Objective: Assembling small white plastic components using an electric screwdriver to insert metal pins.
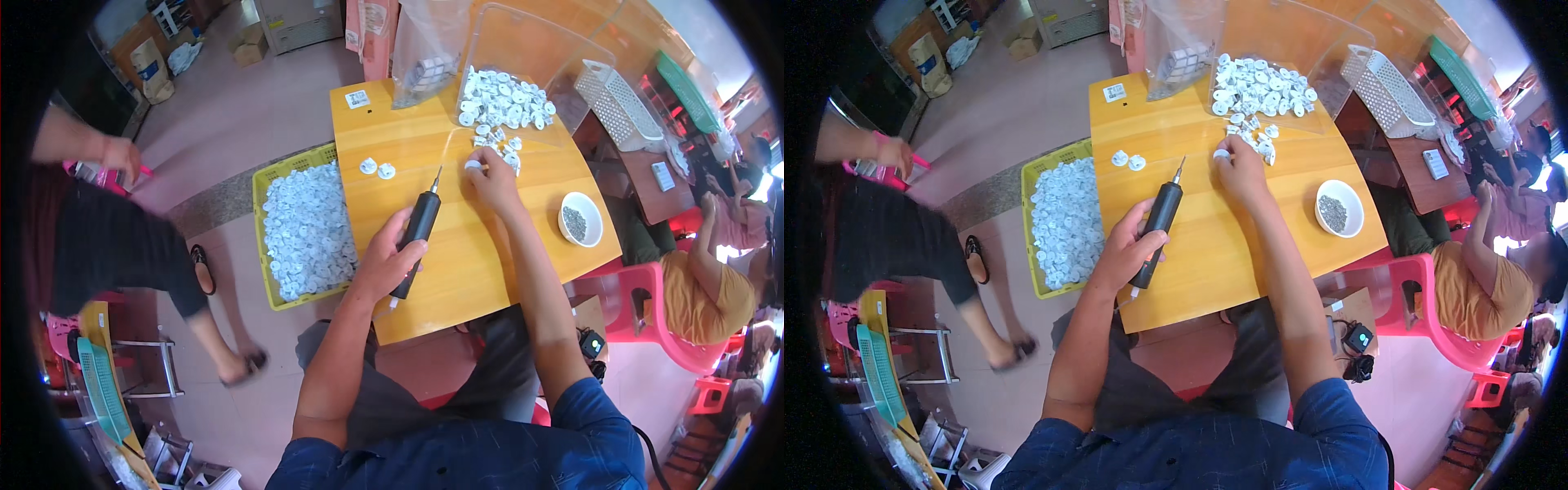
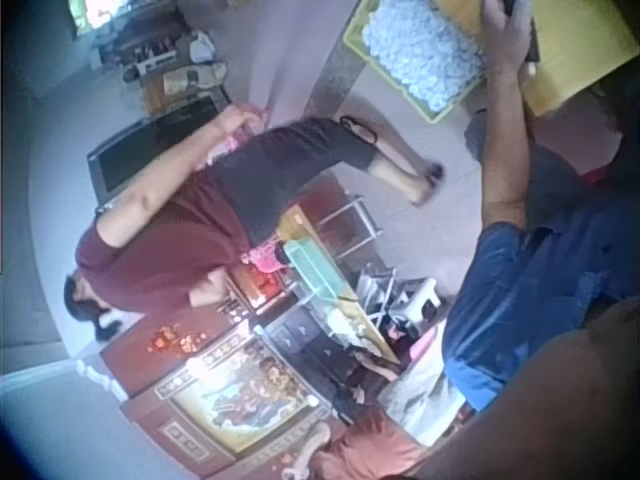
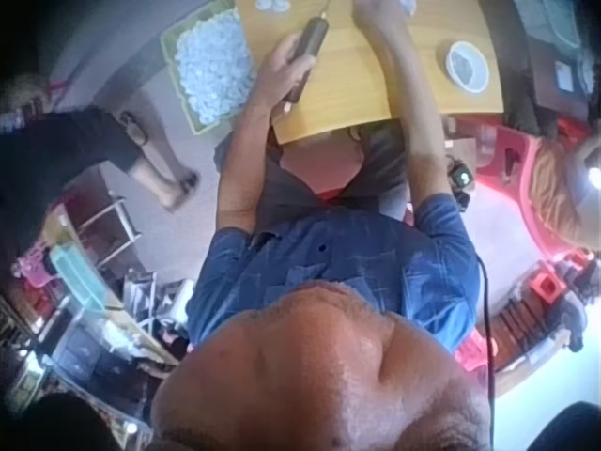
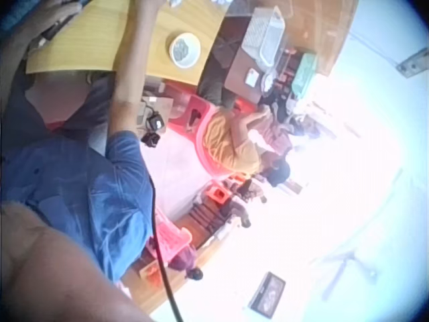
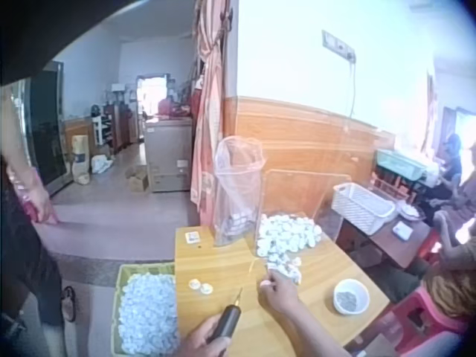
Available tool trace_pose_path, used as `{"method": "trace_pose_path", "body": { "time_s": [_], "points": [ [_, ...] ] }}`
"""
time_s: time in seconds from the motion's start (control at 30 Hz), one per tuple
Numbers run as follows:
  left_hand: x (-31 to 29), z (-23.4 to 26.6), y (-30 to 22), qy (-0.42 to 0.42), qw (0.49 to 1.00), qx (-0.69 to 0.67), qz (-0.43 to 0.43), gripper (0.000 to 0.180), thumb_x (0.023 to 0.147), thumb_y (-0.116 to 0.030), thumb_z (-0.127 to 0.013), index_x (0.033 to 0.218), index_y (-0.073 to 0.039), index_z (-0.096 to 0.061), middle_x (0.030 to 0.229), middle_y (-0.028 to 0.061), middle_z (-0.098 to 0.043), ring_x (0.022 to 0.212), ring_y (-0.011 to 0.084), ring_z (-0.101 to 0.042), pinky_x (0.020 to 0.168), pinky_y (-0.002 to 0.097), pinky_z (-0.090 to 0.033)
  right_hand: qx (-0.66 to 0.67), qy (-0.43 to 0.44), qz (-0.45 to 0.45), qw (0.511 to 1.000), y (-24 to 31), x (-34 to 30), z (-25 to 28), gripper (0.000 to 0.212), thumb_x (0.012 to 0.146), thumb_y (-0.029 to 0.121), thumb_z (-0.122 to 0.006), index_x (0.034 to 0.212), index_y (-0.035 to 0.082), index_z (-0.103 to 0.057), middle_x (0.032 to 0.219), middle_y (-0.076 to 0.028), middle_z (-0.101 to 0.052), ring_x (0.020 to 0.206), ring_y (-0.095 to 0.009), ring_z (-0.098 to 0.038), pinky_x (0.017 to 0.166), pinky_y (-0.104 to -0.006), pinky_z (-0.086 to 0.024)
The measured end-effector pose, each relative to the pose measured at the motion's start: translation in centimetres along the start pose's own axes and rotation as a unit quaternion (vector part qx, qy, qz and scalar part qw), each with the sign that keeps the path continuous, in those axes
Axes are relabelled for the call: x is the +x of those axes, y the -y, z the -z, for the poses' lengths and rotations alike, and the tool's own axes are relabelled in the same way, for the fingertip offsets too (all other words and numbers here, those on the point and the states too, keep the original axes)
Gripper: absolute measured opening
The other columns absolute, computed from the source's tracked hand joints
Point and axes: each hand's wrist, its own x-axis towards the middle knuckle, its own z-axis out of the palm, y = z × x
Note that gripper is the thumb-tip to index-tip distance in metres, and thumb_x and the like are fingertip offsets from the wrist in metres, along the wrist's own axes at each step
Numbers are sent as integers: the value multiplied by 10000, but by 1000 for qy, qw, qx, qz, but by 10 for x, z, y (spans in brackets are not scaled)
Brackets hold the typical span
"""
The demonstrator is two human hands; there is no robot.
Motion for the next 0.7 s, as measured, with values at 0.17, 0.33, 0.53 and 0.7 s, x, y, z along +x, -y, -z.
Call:
{"method": "trace_pose_path", "body": {
  "time_s": [0.17, 0.33, 0.53, 0.7],
  "points": [
    [-2, -2, 6, 0, 1000, 20, -6, 589, 892, -115, -627, 1438, -31, -425, 896, 46, -578, 734, 107, -573, 650, 284, -509, 315, -26, -107, 943, 20, -44, 23, 169, 916, 41, -652, 1083, 59, -641, 932, 6, -612, 828, -80, -593, 714, -240, -485],
    [-1, -8, 5, 6, 999, 37, 18, 600, 878, -130, -637, 1435, -33, -433, 891, 48, -578, 731, 111, -574, 647, 284, -508, 346, -50, -133, 927, 13, -54, 34, 159, 925, 1, -636, 1075, 51, -615, 996, -32, -620, 891, -119, -614, 786, -253, -509],
    [1, -9, 7, 10, 999, 36, 11, 609, 884, -145, -646, 1438, -25, -425, 905, 58, -587, 701, 119, -578, 647, 281, -502, 415, -52, -106, 902, 9, -49, 25, 100, 949, 10, -618, 1015, 74, -578, 960, -33, -642, 863, -129, -632, 781, -268, -525],
    [2, -11, 6, 17, 999, 42, 13, 608, 893, -138, -638, 1445, -20, -412, 927, 66, -592, 709, 120, -585, 647, 283, -501, 398, -9, -129, 908, 19, -44, 19, 99, 969, 29, -597, 1061, 64, -581, 946, -17, -639, 833, -123, -634, 763, -260, -528]
  ]
}}
